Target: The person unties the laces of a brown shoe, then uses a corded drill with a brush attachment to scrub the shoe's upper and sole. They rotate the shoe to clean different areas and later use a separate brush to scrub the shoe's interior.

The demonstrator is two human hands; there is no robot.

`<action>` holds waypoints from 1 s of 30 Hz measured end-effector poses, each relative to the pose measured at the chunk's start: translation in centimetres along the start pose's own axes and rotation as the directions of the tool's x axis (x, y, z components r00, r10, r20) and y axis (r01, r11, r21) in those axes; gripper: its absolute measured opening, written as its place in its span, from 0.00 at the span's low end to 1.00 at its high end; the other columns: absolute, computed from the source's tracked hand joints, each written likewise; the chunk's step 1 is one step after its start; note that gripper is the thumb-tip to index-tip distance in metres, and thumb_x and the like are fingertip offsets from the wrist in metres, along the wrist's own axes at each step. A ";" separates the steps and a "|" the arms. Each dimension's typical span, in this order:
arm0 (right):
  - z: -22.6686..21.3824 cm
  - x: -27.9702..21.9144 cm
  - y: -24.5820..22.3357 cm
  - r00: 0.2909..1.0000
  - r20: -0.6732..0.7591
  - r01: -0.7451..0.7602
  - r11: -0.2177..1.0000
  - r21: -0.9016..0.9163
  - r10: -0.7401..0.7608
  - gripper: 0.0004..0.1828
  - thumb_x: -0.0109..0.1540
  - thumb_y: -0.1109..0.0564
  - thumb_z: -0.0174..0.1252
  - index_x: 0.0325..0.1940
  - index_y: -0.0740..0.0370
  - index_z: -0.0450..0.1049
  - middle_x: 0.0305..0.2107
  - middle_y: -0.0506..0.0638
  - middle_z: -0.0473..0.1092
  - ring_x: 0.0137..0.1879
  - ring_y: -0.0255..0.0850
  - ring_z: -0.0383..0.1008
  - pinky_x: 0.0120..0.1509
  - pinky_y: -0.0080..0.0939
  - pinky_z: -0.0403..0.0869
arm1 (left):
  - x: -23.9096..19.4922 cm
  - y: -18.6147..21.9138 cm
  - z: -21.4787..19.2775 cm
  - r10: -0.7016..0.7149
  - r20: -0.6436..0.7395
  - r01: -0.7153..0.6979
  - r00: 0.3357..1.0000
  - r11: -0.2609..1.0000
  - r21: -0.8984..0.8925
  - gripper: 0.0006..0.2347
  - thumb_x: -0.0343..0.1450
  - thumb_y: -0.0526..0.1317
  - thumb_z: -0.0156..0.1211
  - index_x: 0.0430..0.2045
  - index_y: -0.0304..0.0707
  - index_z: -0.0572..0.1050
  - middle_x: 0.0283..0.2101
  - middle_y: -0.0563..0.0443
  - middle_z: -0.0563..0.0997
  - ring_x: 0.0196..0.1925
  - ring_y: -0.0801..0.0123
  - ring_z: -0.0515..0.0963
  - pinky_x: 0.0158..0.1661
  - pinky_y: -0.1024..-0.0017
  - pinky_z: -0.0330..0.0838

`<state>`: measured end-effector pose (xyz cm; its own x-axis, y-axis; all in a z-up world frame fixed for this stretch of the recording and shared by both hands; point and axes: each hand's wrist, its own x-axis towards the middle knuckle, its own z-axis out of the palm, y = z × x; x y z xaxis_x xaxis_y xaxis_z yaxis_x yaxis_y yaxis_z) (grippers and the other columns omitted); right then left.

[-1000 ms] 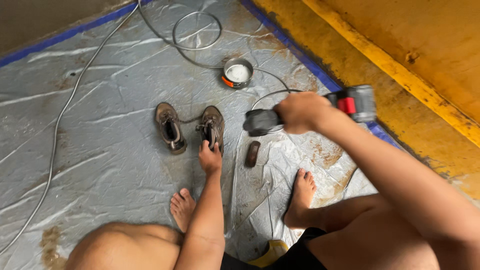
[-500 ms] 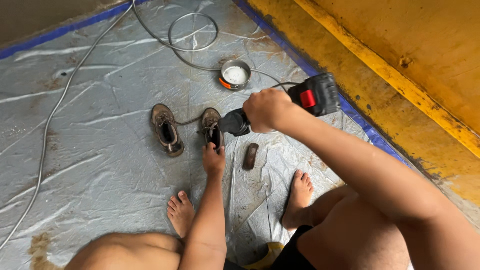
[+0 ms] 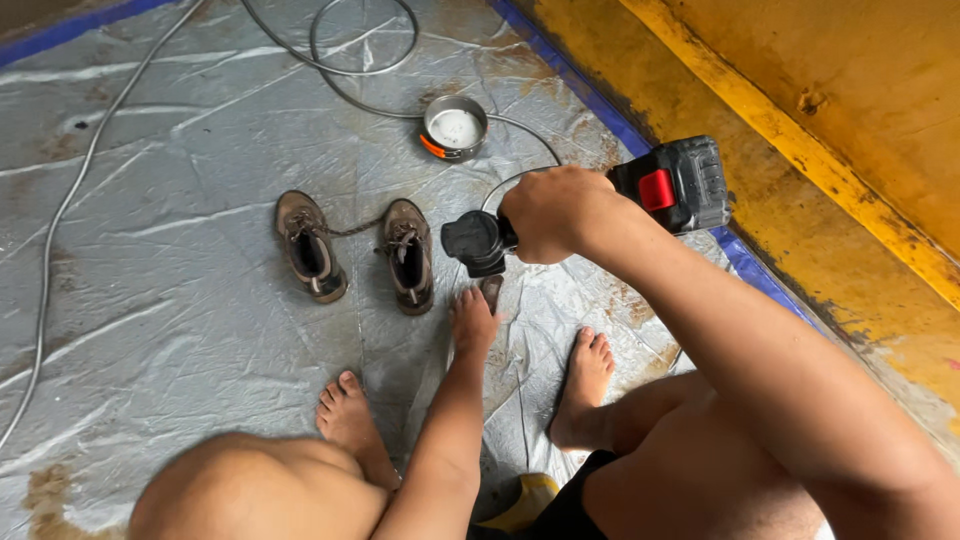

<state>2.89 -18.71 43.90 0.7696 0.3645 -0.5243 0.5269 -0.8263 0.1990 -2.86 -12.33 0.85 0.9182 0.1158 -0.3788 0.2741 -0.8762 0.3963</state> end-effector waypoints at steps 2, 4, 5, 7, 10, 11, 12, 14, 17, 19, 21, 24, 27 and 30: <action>-0.2 -0.1 -0.5 0.999 0.003 0.048 0.999 -0.004 -0.048 0.22 0.61 0.43 0.63 0.54 0.56 0.85 0.45 0.56 0.83 0.56 0.59 0.84 0.58 0.62 0.82 | 1.0 -0.5 1.9 -0.001 0.011 0.001 1.000 0.999 -0.042 0.31 0.74 0.53 0.64 0.69 0.31 0.66 0.67 0.36 0.75 0.70 0.45 0.75 0.67 0.45 0.71; -0.8 -0.6 -1.3 0.996 -0.001 0.093 0.996 -0.006 -0.093 0.21 0.62 0.44 0.63 0.53 0.56 0.85 0.46 0.56 0.83 0.57 0.59 0.84 0.60 0.62 0.82 | 0.6 -0.9 2.7 0.001 0.016 0.000 1.000 0.997 -0.081 0.26 0.74 0.50 0.63 0.64 0.32 0.69 0.62 0.37 0.78 0.66 0.44 0.79 0.64 0.45 0.74; -1.2 -0.9 -1.9 0.993 0.022 0.118 0.993 0.010 -0.118 0.20 0.64 0.45 0.61 0.54 0.57 0.85 0.46 0.57 0.83 0.57 0.60 0.84 0.59 0.63 0.82 | -0.4 -1.1 2.5 0.023 0.036 -0.018 0.999 0.992 -0.126 0.28 0.69 0.53 0.64 0.60 0.36 0.71 0.58 0.37 0.80 0.63 0.44 0.81 0.60 0.44 0.76; -1.3 -1.2 -2.9 0.990 0.040 0.136 0.990 0.033 -0.137 0.19 0.66 0.46 0.60 0.54 0.58 0.84 0.46 0.58 0.82 0.56 0.61 0.84 0.58 0.64 0.82 | -2.1 -1.5 2.2 0.053 0.057 -0.043 0.997 0.986 -0.164 0.29 0.65 0.56 0.66 0.57 0.39 0.73 0.55 0.38 0.82 0.60 0.43 0.83 0.57 0.44 0.78; -0.9 -0.8 -4.5 0.982 0.049 0.182 0.983 -0.001 -0.182 0.18 0.65 0.49 0.60 0.51 0.62 0.84 0.42 0.59 0.82 0.53 0.62 0.84 0.53 0.68 0.82 | -4.7 -1.9 0.8 0.047 0.157 -0.019 0.987 0.985 -0.172 0.30 0.63 0.59 0.65 0.58 0.46 0.74 0.57 0.43 0.83 0.62 0.47 0.83 0.59 0.48 0.79; -0.8 -0.8 -5.0 0.979 0.071 0.195 0.978 -0.071 -0.190 0.17 0.64 0.50 0.60 0.50 0.62 0.84 0.40 0.59 0.82 0.51 0.61 0.84 0.51 0.68 0.83 | -5.5 -1.9 -0.1 0.091 0.182 -0.059 0.979 0.983 -0.174 0.28 0.65 0.57 0.64 0.56 0.44 0.74 0.57 0.43 0.83 0.63 0.47 0.83 0.59 0.49 0.78; -0.8 -0.8 -5.4 0.976 0.094 0.206 0.968 -0.139 -0.195 0.16 0.63 0.52 0.59 0.49 0.62 0.85 0.39 0.59 0.82 0.50 0.61 0.84 0.49 0.69 0.83 | -6.3 -1.8 -1.0 0.138 0.208 -0.101 0.968 0.979 -0.177 0.25 0.67 0.54 0.63 0.55 0.42 0.74 0.57 0.43 0.82 0.63 0.47 0.82 0.60 0.49 0.78; 0.8 1.3 -5.8 0.980 0.110 0.185 0.967 -0.178 -0.167 0.17 0.63 0.51 0.59 0.49 0.61 0.85 0.39 0.57 0.81 0.51 0.60 0.83 0.47 0.69 0.83 | -6.6 -2.2 -1.4 0.183 0.230 -0.142 0.956 0.973 -0.182 0.25 0.67 0.54 0.64 0.56 0.43 0.74 0.59 0.43 0.81 0.65 0.48 0.80 0.62 0.49 0.77; 2.0 2.7 -5.3 0.987 0.098 0.146 0.956 -0.253 -0.125 0.17 0.63 0.51 0.58 0.50 0.60 0.85 0.39 0.54 0.81 0.50 0.57 0.83 0.43 0.69 0.82 | -7.4 -1.7 -2.3 0.279 0.256 -0.231 0.926 0.952 -0.201 0.23 0.67 0.52 0.65 0.54 0.46 0.76 0.57 0.45 0.81 0.65 0.49 0.80 0.62 0.50 0.77; 2.3 3.1 -5.2 0.991 0.064 0.129 0.948 -0.290 -0.116 0.17 0.63 0.53 0.58 0.51 0.59 0.85 0.38 0.53 0.82 0.50 0.56 0.84 0.41 0.67 0.82 | -7.9 -1.7 -2.7 0.327 0.254 -0.278 0.910 0.938 -0.209 0.20 0.66 0.51 0.66 0.51 0.47 0.78 0.55 0.46 0.82 0.63 0.49 0.81 0.61 0.50 0.78; 2.5 3.7 -5.0 0.992 0.010 0.120 0.942 -0.313 -0.123 0.14 0.62 0.56 0.59 0.46 0.60 0.86 0.33 0.53 0.81 0.43 0.53 0.85 0.40 0.63 0.83 | -7.9 -1.5 -2.5 0.399 0.263 -0.349 0.879 0.912 -0.216 0.21 0.65 0.50 0.68 0.51 0.46 0.78 0.54 0.44 0.82 0.62 0.46 0.82 0.60 0.48 0.79; 0.8 2.1 -5.1 0.988 0.040 0.155 0.945 -0.287 -0.150 0.15 0.65 0.53 0.57 0.47 0.61 0.85 0.35 0.53 0.82 0.45 0.53 0.85 0.44 0.62 0.84 | -6.7 -2.3 -0.2 0.395 0.285 -0.377 0.873 0.919 -0.119 0.21 0.66 0.52 0.66 0.53 0.52 0.77 0.55 0.48 0.80 0.64 0.49 0.79 0.62 0.51 0.77; -2.6 -1.9 -6.3 0.985 0.126 0.130 0.988 -0.082 -0.119 0.14 0.62 0.53 0.58 0.43 0.60 0.85 0.29 0.50 0.81 0.33 0.45 0.84 0.46 0.63 0.83 | -8.5 -2.2 -3.1 0.363 0.284 -0.348 0.887 0.932 -0.105 0.20 0.66 0.52 0.66 0.50 0.50 0.78 0.53 0.48 0.79 0.63 0.49 0.79 0.61 0.50 0.77; -4.1 -3.4 -7.6 0.935 0.248 0.253 0.967 0.038 -0.254 0.09 0.62 0.52 0.63 0.40 0.55 0.85 0.26 0.47 0.80 0.29 0.43 0.83 0.46 0.49 0.81 | -7.9 -2.9 -2.1 0.349 0.303 -0.328 0.887 0.937 -0.120 0.19 0.66 0.53 0.64 0.48 0.49 0.77 0.53 0.46 0.79 0.63 0.46 0.79 0.62 0.47 0.76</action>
<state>-2.22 -11.95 47.53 0.4961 0.4440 -0.7461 0.6902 -0.7231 0.0285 -10.30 -9.74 4.49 0.8235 -0.3442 -0.4509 -0.0096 -0.8032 0.5956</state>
